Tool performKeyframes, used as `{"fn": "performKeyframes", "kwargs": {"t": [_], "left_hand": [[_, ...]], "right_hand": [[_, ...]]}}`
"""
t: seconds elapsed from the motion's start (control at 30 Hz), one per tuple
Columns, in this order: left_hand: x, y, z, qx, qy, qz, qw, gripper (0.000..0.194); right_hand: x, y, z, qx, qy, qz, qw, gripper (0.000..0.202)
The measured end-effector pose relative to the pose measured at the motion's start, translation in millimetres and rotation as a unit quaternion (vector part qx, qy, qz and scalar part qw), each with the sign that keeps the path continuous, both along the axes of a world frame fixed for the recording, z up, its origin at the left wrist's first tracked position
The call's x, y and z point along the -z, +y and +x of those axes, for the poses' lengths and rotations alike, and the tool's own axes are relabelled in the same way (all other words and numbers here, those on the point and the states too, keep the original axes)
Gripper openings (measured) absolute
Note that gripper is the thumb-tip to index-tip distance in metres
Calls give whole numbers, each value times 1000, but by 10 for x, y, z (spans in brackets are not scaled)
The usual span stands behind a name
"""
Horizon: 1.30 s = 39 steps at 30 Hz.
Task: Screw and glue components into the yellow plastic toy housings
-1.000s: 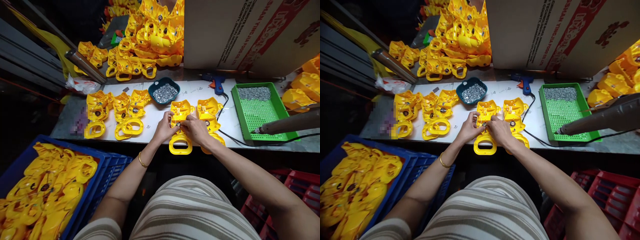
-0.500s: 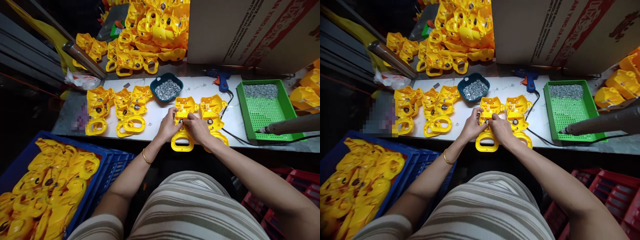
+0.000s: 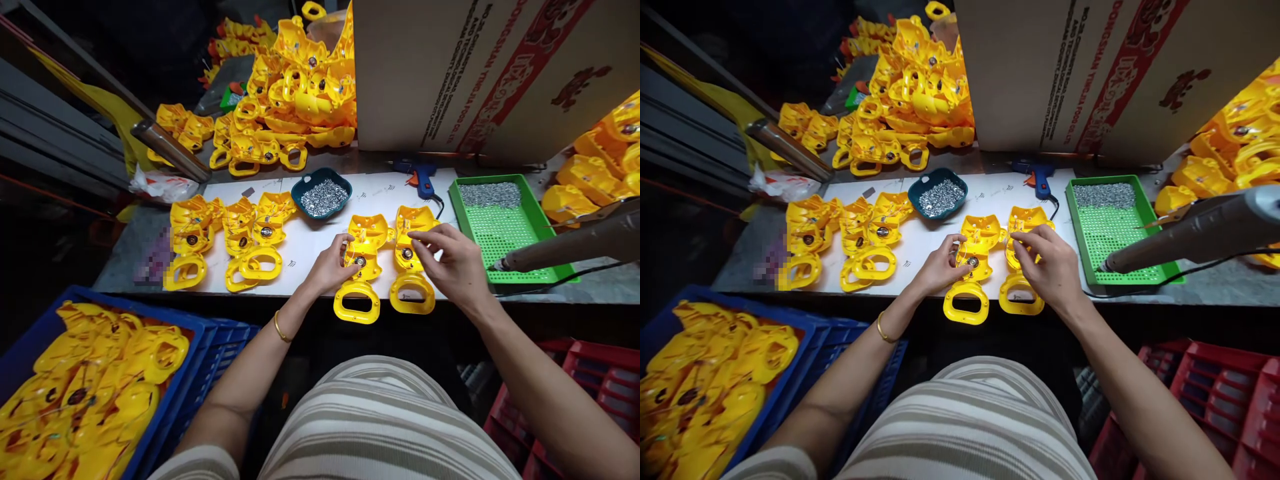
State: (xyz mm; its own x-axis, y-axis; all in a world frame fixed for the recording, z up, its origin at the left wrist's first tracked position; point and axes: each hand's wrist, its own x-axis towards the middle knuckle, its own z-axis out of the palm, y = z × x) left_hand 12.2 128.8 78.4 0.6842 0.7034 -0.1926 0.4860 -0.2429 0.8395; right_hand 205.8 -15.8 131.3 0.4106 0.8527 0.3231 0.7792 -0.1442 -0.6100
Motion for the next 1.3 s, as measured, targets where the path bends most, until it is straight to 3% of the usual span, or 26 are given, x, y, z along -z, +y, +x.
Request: {"fn": "performKeyframes", "kwargs": {"t": [0.07,0.17,0.27,0.37,0.53,0.77,0.87,0.93,1.0,1.13,1.3], "left_hand": [[-66,25,-35,9,-13,-46,999,65],[-107,-1,-115,-61,-14,-44,997,73],[-75,-120,-167,-111,14,-3,994,47],[-44,-246,-170,-99,15,13,995,27],[-87,-329,-138,-80,35,188,978,16],[-100,-315,-9,-35,-16,160,986,18],[-104,-235,97,-59,-19,206,976,15],[-114,-169,197,-73,-23,252,965,32],[-119,-113,305,-59,-20,272,960,37],[-101,-65,448,-66,-39,210,975,31],[-47,-43,449,-127,-72,51,988,19]], "right_hand": [[-5,-103,87,7,2,10,1000,26],[29,-95,88,1,12,5,1000,26],[76,119,-10,-33,24,-15,999,26],[129,448,-126,-90,20,-78,993,28],[203,837,-250,-163,-61,-184,967,37],[167,895,-197,-166,-69,-207,962,27],[121,927,-118,-184,-64,-208,959,24],[101,958,-69,-193,-79,-222,953,22],[95,984,-33,-186,-102,-238,948,21],[108,992,5,-153,-115,-252,949,22],[146,930,25,-150,-70,-211,963,37]]}}
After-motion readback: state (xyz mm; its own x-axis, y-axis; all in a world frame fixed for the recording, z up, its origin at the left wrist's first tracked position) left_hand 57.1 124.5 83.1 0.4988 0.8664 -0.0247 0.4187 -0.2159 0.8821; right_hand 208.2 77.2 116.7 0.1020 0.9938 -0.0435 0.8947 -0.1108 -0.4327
